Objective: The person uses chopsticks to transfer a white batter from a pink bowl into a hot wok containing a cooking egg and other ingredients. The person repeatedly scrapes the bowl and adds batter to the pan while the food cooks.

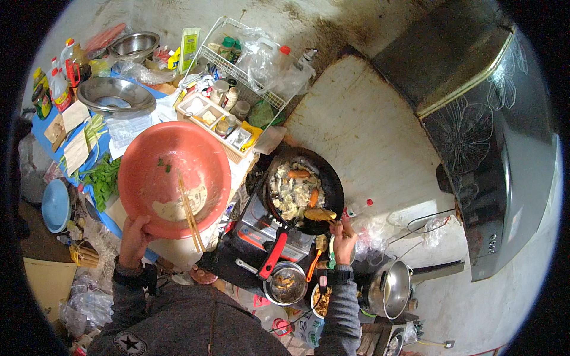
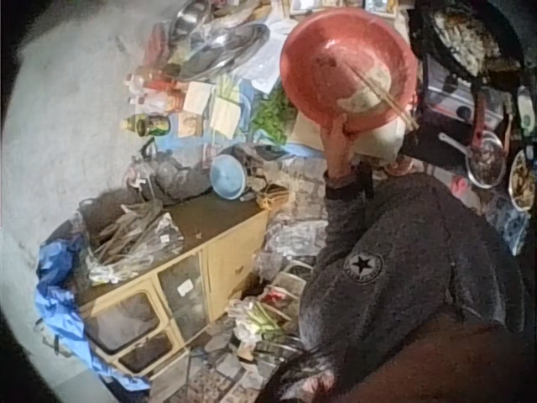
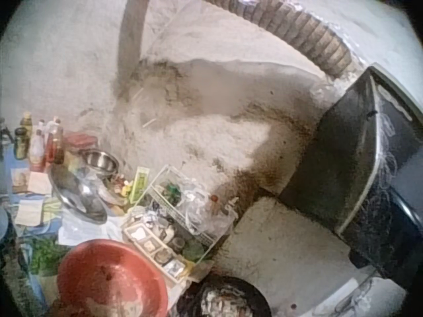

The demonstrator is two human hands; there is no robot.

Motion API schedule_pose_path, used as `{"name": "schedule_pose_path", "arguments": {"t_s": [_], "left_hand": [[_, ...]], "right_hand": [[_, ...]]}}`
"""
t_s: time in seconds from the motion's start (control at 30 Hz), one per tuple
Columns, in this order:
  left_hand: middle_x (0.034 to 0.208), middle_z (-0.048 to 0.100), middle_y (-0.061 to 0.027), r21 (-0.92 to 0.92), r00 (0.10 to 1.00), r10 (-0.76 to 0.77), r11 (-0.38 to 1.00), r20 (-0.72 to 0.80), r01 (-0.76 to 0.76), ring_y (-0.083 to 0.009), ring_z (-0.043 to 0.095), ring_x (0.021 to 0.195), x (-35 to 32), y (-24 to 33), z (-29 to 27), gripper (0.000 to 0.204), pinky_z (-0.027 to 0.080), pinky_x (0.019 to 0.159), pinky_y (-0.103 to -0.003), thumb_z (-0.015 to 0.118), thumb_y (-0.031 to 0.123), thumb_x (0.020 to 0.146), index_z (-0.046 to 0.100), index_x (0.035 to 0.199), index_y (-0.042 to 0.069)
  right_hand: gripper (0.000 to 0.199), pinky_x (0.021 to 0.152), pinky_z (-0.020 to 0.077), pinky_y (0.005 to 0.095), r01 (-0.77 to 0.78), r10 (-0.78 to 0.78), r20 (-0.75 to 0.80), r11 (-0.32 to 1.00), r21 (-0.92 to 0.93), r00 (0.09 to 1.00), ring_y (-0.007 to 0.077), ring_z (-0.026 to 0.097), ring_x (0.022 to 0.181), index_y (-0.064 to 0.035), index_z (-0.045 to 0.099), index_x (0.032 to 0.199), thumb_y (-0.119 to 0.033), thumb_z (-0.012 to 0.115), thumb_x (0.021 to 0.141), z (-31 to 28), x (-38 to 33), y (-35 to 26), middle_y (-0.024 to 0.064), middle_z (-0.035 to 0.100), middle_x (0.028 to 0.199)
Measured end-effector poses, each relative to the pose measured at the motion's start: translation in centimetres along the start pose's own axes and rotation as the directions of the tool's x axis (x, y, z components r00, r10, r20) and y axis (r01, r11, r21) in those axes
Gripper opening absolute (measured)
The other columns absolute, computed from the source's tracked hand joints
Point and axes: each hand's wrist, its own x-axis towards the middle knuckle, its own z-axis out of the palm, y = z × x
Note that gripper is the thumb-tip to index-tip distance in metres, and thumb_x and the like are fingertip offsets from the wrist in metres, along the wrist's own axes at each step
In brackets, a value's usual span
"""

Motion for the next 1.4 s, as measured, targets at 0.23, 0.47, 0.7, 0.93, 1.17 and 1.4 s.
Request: {"name": "schedule_pose_path", "arguments": {"t_s": [0.23,0.47,0.7,0.93,1.17,1.4], "left_hand": [[0.095,0.063,-0.0116,0.022,1.0,-0.002,1.0,-0.001,0.002,-0.0213,0.068,0.078,0.4,0.3,0.2,0.029,0.061,0.063,-0.036,0.051,0.012,0.088,0.049,0.113,-0.001],[0.1,0.063,-0.0112,0.053,1.0,-0.008,0.999,0.029,0.006,-0.0225,0.067,0.083,0.5,0.8,1.2,0.029,0.061,0.066,-0.037,0.052,0.011,0.088,0.049,0.115,0.0],[0.095,0.064,-0.012,0.056,1.0,-0.007,0.998,0.001,0.007,-0.0203,0.068,0.074,0.9,0.2,1.7,0.026,0.06,0.059,-0.032,0.05,0.011,0.088,0.05,0.11,-0.002],[0.094,0.064,-0.0108,0.032,1.0,-0.011,0.999,-0.026,0.012,-0.0204,0.068,0.074,1.1,-0.2,1.5,0.029,0.06,0.061,-0.033,0.052,0.012,0.087,0.049,0.113,-0.001],[0.105,0.062,-0.0112,0.053,0.999,-0.032,0.998,0.014,0.032,-0.0232,0.067,0.087,1.7,-0.4,0.9,0.033,0.06,0.069,-0.039,0.053,0.011,0.088,0.048,0.119,0.0],[0.097,0.062,-0.0117,0.08,1.0,-0.024,0.996,0.013,0.023,-0.0214,0.067,0.08,1.8,-0.5,1.4,0.03,0.06,0.065,-0.036,0.053,0.012,0.087,0.048,0.114,-0.002]], "right_hand": [[0.022,0.075,0.0568,0.0326,0.029,-0.025,-0.035,0.993,0.111,0.999,0.0211,0.067,0.081,0.0107,0.06,0.101,-0.009,0.051,0.096,-1.5,-4.4,0.6,0.0145,0.068,0.089],[0.021,0.075,0.0545,0.0312,0.197,-0.193,0.039,0.962,-0.187,0.98,0.0196,0.068,0.081,0.0092,0.06,0.095,-0.009,0.05,0.096,-1.9,-7.0,-0.9,0.0141,0.067,0.086],[0.013,0.068,0.0509,0.0327,0.386,-0.357,0.148,0.829,-0.404,0.922,0.0258,0.065,0.075,0.0058,0.062,0.096,-0.004,0.055,0.09,-1.4,-6.8,-3.4,0.0161,0.065,0.083],[0.022,0.08,0.0542,0.033,0.156,-0.158,-0.022,0.983,-0.098,0.987,0.0198,0.066,0.086,0.0093,0.061,0.099,-0.009,0.049,0.096,-0.9,-6.8,-3.4,0.0137,0.067,0.093],[0.028,0.082,0.0555,0.0361,0.051,-0.02,-0.172,0.982,0.181,0.985,0.0256,0.067,0.087,0.0115,0.06,0.102,-0.013,0.048,0.097,-1.4,-7.2,-3.8,0.0182,0.066,0.095],[0.031,0.082,0.056,0.0369,0.052,-0.013,-0.195,0.979,0.196,0.981,0.029,0.067,0.09,0.0123,0.058,0.104,-0.016,0.049,0.097,-1.4,-8.0,-5.0,0.0213,0.065,0.096]]}}
